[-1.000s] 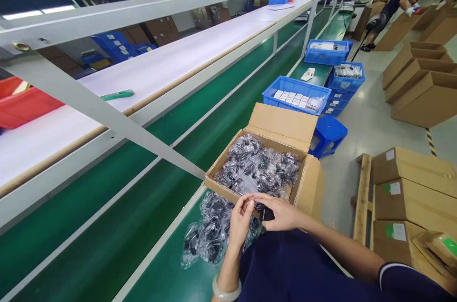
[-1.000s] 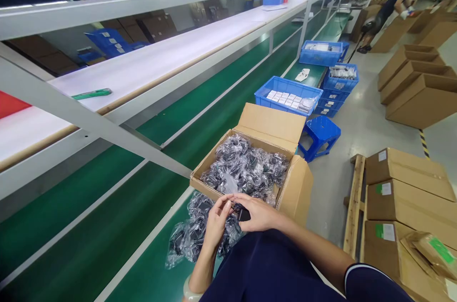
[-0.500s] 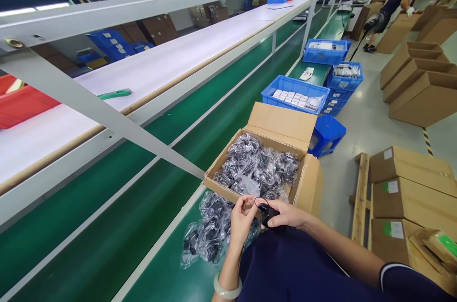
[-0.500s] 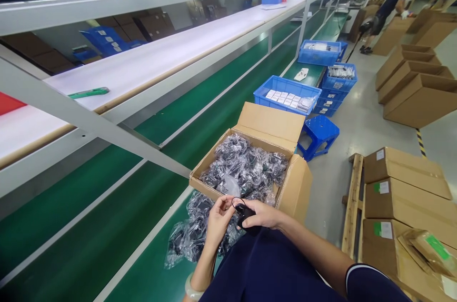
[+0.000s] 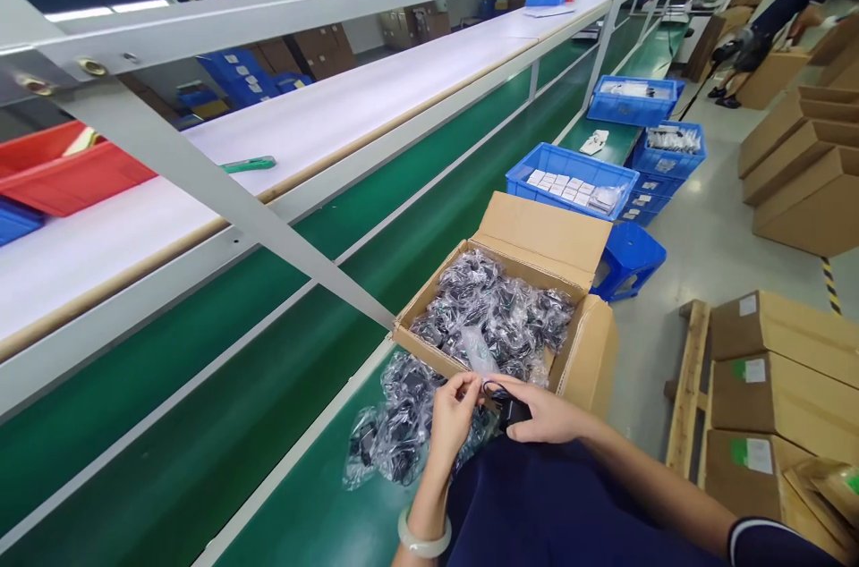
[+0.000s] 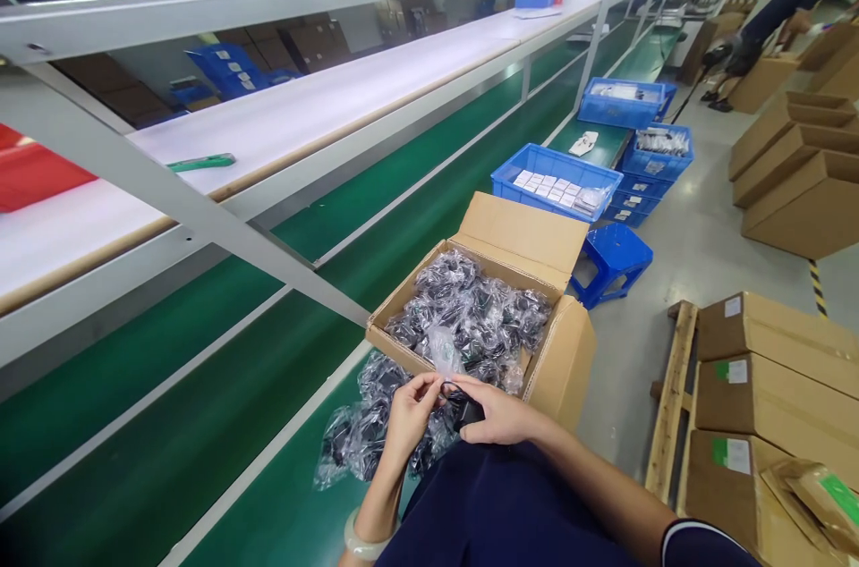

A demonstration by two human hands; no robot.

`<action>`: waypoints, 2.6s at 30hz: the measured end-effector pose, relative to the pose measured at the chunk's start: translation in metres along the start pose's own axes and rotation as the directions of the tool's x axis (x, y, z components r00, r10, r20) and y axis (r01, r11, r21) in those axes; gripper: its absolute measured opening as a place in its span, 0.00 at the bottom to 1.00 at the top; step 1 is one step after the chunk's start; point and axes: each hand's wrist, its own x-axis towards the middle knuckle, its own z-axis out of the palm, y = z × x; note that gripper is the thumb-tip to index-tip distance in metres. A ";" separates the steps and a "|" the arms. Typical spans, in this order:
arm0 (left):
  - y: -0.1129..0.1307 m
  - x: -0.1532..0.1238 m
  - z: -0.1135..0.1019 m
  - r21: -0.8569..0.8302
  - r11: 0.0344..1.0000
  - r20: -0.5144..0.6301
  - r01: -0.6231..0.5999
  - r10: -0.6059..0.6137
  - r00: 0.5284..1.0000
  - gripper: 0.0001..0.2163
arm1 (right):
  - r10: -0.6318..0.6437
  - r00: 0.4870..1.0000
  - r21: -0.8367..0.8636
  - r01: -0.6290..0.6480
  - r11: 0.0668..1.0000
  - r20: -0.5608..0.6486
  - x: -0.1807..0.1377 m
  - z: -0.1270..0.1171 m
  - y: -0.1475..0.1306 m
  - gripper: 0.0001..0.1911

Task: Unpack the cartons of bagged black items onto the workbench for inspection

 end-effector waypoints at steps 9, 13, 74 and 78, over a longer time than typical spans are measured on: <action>0.007 -0.006 0.000 -0.051 0.998 -0.159 -0.024 0.016 0.987 0.19 | 0.169 0.936 0.293 -0.075 0.953 -0.309 0.003 -0.004 0.003 0.33; 0.008 -0.007 -0.001 -0.013 0.999 -0.199 -0.045 0.042 0.979 0.17 | 0.142 0.922 0.219 -0.064 0.974 -0.359 -0.005 -0.010 -0.003 0.33; 0.021 -0.047 -0.003 0.418 0.874 0.245 -0.248 0.155 0.957 0.05 | 0.160 0.953 -0.061 -0.149 0.987 0.257 0.035 -0.005 0.012 0.19; 0.014 -0.051 -0.009 0.396 0.891 0.257 -0.222 0.124 0.958 0.06 | 0.328 0.920 0.616 -0.387 0.686 0.213 0.036 -0.016 0.028 0.24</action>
